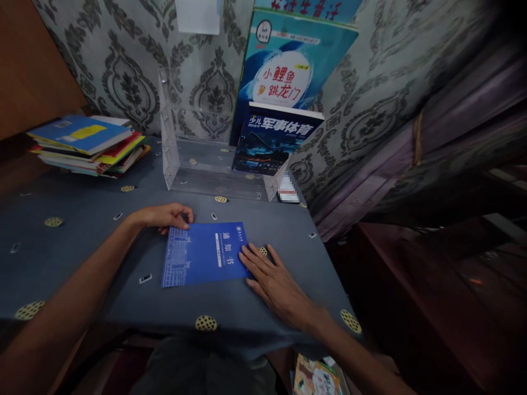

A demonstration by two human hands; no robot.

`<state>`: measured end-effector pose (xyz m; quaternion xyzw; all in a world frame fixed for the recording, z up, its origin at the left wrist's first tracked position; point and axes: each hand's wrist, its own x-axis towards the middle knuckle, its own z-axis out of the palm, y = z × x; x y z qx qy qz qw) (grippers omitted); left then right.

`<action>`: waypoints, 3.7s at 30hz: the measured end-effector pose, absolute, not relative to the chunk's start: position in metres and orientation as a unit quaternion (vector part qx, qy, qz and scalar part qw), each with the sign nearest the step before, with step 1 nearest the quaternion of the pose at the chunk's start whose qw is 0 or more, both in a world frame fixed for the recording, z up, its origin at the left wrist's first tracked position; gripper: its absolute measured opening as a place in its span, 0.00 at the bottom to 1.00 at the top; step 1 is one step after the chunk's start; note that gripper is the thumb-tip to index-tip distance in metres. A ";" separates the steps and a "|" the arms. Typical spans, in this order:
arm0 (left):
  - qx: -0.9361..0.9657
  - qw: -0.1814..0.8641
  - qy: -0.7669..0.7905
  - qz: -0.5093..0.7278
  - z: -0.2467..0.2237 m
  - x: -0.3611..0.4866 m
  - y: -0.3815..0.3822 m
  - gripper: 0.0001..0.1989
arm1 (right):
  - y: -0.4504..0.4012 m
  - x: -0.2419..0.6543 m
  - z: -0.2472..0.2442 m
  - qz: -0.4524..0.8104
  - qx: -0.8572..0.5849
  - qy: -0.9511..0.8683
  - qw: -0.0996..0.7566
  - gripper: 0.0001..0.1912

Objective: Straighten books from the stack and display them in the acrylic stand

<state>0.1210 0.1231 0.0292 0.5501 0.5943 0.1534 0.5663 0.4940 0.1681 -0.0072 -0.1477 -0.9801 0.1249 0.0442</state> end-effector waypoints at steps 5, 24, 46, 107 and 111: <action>0.559 0.564 0.585 0.164 0.028 0.121 0.122 0.19 | 0.148 0.483 -0.005 0.120 -0.128 -0.983 0.050 0.30; 0.559 0.637 0.512 0.140 0.024 0.134 0.120 0.15 | 0.164 0.372 0.006 0.177 -0.201 -0.963 0.018 0.32; 0.520 0.630 0.536 0.215 0.019 0.145 0.121 0.19 | 0.135 0.435 0.020 0.186 -0.134 -0.973 -0.003 0.39; 0.774 0.154 0.599 0.136 0.004 0.193 0.127 0.25 | 0.222 0.477 -0.018 0.203 -0.243 -0.937 0.147 0.24; 0.782 0.135 0.594 0.131 0.003 0.195 0.132 0.23 | 0.222 0.485 -0.021 0.186 -0.239 -0.941 0.148 0.24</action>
